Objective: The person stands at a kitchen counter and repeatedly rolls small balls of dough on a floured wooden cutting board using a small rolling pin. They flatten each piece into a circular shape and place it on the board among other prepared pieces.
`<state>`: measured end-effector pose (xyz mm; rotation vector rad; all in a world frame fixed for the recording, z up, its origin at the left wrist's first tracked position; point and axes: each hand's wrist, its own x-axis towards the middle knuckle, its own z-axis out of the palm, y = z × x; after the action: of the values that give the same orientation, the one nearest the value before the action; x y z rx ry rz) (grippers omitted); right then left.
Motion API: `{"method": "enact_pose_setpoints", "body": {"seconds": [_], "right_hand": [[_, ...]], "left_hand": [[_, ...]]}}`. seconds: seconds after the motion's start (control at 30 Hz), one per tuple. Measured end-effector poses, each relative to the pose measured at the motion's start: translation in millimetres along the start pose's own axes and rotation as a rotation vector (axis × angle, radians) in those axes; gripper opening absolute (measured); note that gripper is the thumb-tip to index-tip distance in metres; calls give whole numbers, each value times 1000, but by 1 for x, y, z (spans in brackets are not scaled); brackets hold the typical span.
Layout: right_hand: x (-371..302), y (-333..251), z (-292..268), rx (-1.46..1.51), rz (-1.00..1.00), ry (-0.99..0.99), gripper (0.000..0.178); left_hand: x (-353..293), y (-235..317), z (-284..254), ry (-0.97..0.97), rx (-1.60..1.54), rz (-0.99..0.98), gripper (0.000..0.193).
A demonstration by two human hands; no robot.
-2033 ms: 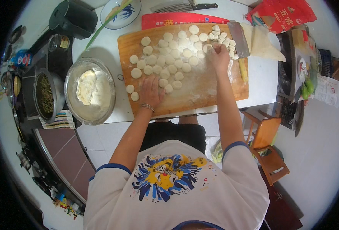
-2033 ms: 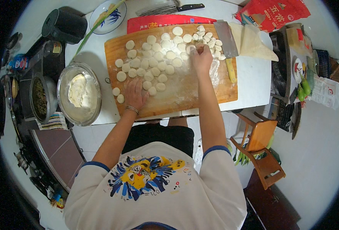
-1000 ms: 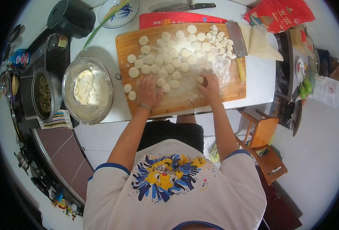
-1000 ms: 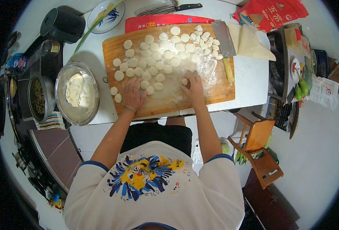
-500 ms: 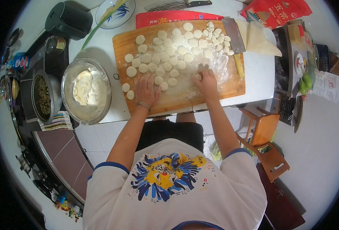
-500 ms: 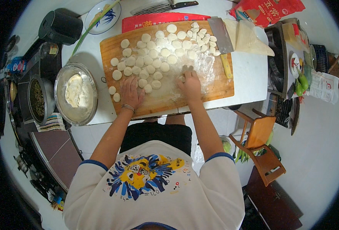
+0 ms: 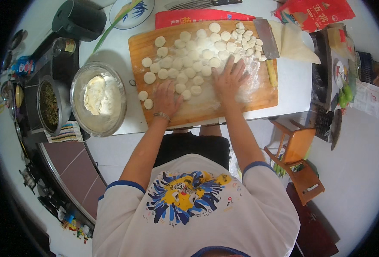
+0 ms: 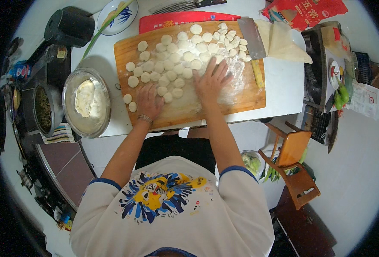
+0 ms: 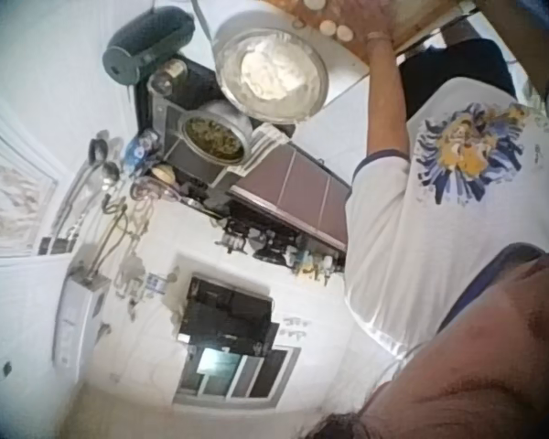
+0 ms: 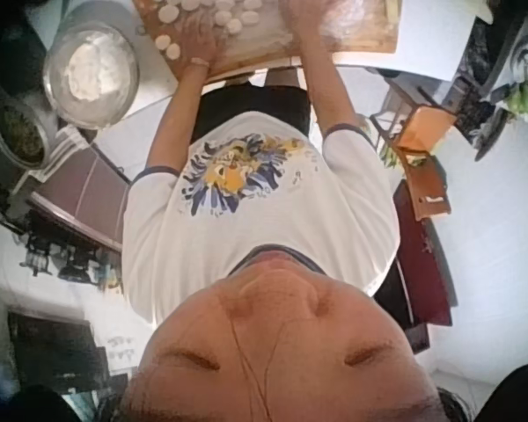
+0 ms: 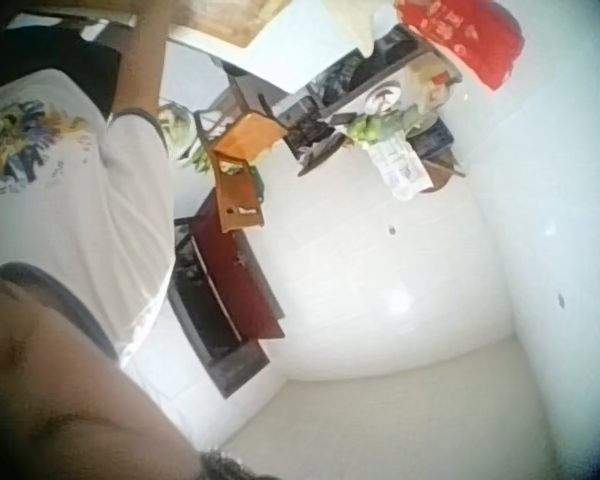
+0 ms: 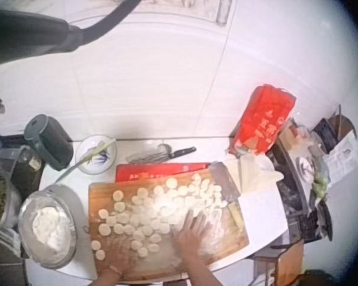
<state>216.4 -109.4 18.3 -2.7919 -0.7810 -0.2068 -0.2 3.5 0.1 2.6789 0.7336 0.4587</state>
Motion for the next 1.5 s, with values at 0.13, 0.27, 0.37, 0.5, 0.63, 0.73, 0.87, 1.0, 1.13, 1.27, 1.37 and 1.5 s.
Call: {"method": "enact_pose_setpoints", "body": {"seconds": [0.13, 0.27, 0.37, 0.5, 0.63, 0.73, 0.87, 1.0, 1.13, 1.27, 1.37, 1.5], "right_hand": [[-12, 20, 12, 190, -87, 58, 74], [-9, 50, -16, 614, -118, 102, 52], [-20, 63, -18, 591, -78, 114, 35], [-21, 54, -48, 755, 116, -45, 28], [-19, 67, -51, 614, 122, -215, 25], [-30, 69, -56, 289, -109, -310, 29], [-38, 64, -57, 282, -57, -377, 32], [-43, 64, -54, 347, 30, -400, 33], [-47, 71, -49, 386, 65, -449, 31], [-42, 67, -48, 312, 104, -534, 27], [-25, 47, -52, 422, 159, -544, 25], [22, 1, -49, 684, 138, -492, 23]], "left_hand": [[1, 0, 3, 12, -8, -18, 60], [0, 0, 0, 23, -9, -5, 58], [4, 4, -3, 26, -8, -6, 58], [2, 1, -1, 5, 9, -16, 58], [4, 0, -3, 22, -7, 7, 59], [5, 3, -5, -1, -8, -17, 58], [5, 2, -5, 17, -32, -6, 57], [3, 0, -2, 19, -28, -6, 57], [3, 0, -2, 13, -32, -13, 57], [1, -3, 2, 17, -19, 0, 57], [0, -1, 2, 4, -8, -15, 56], [1, 0, 0, 11, -6, -12, 56]]}}
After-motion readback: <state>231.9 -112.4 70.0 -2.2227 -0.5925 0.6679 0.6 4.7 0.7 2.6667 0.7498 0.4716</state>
